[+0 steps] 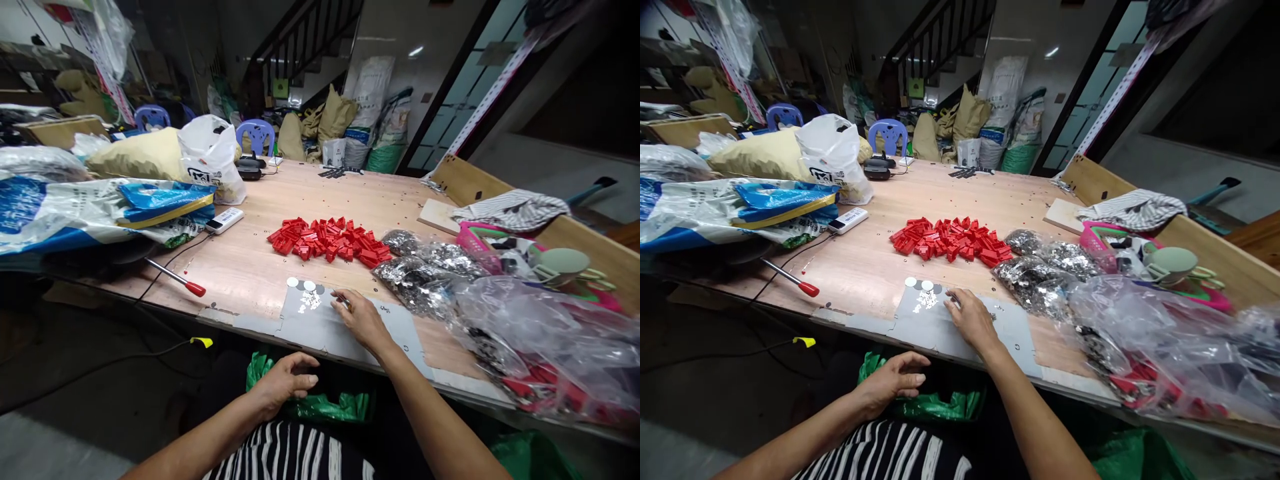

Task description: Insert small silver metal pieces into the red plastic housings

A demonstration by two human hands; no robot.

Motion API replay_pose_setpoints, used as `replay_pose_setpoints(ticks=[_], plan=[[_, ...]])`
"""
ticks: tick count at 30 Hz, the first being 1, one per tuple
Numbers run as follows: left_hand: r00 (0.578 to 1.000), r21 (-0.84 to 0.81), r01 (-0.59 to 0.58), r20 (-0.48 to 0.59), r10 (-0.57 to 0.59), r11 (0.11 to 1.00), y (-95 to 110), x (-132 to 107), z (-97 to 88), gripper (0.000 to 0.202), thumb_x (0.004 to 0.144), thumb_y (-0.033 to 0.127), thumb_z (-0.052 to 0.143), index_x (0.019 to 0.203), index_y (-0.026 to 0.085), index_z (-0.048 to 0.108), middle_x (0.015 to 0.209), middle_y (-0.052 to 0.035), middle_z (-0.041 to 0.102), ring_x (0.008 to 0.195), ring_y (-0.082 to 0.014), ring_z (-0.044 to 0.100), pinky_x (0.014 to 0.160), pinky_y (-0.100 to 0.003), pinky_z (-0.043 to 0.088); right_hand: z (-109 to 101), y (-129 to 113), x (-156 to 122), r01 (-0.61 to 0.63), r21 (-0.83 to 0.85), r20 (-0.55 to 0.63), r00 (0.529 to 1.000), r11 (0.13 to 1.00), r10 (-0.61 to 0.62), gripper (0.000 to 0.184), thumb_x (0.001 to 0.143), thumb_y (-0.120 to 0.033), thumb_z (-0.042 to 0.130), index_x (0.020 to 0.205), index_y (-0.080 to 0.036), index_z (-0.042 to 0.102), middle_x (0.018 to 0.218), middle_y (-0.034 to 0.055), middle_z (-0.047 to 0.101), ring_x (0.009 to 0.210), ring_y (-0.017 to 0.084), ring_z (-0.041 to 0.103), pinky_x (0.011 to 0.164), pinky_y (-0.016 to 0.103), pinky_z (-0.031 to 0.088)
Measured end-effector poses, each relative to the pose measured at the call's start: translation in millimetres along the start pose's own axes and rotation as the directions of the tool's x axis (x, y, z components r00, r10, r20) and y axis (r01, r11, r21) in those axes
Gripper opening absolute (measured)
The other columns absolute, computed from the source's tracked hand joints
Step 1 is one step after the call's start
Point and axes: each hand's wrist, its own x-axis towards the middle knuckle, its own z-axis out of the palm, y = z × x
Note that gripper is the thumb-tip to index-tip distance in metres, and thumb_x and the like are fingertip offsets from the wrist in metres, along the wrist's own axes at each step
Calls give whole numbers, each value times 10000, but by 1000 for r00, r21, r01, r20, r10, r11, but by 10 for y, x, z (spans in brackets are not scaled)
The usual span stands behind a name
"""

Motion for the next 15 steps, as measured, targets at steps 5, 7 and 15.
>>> replay_pose_setpoints(ticks=[5, 7, 15], plan=[[1000, -53, -6, -15, 5, 999, -39, 31, 0, 402, 604, 318, 776, 957, 168, 654, 1039, -76, 562, 889, -172, 523, 700, -264, 435, 167, -107, 634, 42, -163, 11, 999, 986, -41, 451, 842, -248, 567, 1287, -223, 500, 1237, 89, 557, 1069, 215, 573, 903, 326, 459], [1000, -72, -9, -22, 7, 997, -48, 38, 0, 391, 600, 312, 781, 941, 164, 658, 1002, -68, 562, 863, -164, 521, 692, -261, 436, 253, -175, 887, 50, -193, -6, 999, 980, -52, 525, 837, -233, 574, 1344, -241, 437, 1315, 97, 489, 1107, 229, 549, 909, 334, 456], [999, -101, -17, -45, 12, 995, -112, 80, -48, 370, 601, 320, 792, 915, 175, 660, 941, -46, 562, 848, -153, 524, 701, -258, 443, 511, -296, 1384, 114, -264, 11, 993, 958, -115, 462, 835, -83, 511, 1263, -255, 507, 1262, 91, 532, 1028, 209, 583, 841, 310, 476]])
